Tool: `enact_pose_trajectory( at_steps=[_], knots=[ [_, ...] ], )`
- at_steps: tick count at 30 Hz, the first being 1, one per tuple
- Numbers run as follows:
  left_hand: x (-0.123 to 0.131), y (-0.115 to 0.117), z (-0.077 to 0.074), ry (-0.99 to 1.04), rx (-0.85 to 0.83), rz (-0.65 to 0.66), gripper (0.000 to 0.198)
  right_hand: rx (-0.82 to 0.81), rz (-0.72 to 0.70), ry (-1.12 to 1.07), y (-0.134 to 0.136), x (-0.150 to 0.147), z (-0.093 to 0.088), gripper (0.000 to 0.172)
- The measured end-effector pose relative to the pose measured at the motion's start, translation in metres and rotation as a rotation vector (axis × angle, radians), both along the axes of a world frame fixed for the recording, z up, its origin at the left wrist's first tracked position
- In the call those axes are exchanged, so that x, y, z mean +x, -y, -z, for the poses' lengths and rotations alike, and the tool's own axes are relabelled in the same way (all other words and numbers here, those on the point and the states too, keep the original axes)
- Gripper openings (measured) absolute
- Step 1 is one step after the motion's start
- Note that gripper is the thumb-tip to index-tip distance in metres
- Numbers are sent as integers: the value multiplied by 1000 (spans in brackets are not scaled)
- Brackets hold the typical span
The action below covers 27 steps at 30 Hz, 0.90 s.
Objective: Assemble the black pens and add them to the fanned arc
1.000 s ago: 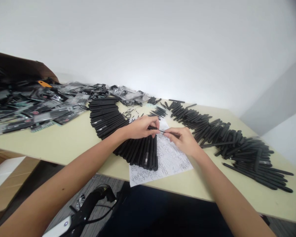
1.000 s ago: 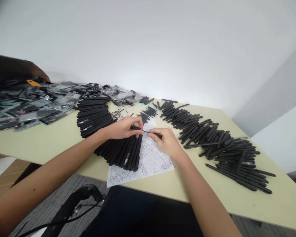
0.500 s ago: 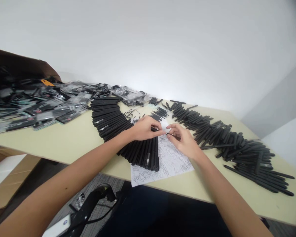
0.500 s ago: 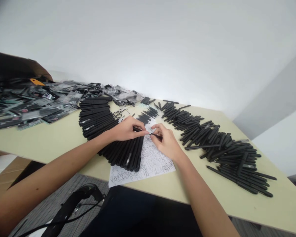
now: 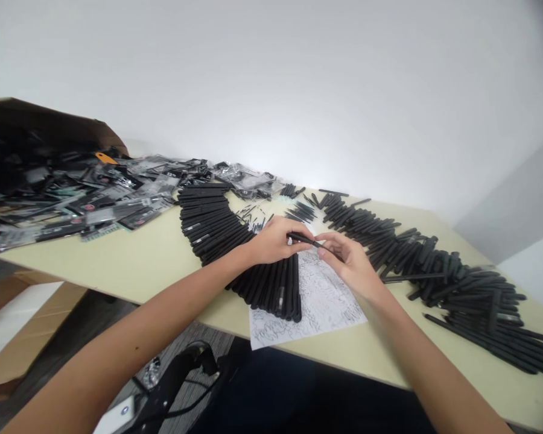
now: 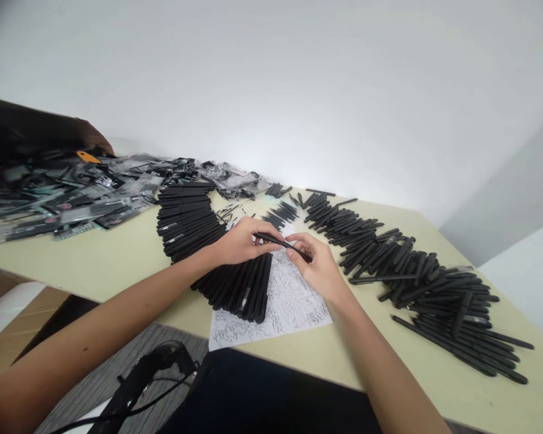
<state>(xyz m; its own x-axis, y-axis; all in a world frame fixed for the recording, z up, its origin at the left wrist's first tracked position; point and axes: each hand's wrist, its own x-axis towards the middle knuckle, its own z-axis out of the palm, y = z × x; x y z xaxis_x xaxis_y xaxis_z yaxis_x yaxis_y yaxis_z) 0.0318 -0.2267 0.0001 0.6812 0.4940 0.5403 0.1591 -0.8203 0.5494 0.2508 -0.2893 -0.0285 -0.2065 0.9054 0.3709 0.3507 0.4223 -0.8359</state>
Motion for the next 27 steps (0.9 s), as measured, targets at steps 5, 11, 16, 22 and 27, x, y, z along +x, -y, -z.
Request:
enact_pose_trajectory(
  at_steps=[5, 11, 16, 22, 27],
  knots=[
    [1, 3, -1, 27, -74, -21, 15, 10, -40, -26, -1, -2, 0, 21],
    [0, 6, -4, -1, -55, 49, 18, -35, -95, 73, 3, -1, -8, 35],
    [-2, 4, -6, -17, -36, 87, 22, -85, -138, 54, 4, -2, -10, 49],
    [-1, 2, -6, -27, -4, 76, 19, -185, -43, -176, 1, -7, -3, 35],
    [-2, -2, -4, 77, -36, -89, 21, -158, 96, -397, -3, -5, -1, 37]
  ],
)
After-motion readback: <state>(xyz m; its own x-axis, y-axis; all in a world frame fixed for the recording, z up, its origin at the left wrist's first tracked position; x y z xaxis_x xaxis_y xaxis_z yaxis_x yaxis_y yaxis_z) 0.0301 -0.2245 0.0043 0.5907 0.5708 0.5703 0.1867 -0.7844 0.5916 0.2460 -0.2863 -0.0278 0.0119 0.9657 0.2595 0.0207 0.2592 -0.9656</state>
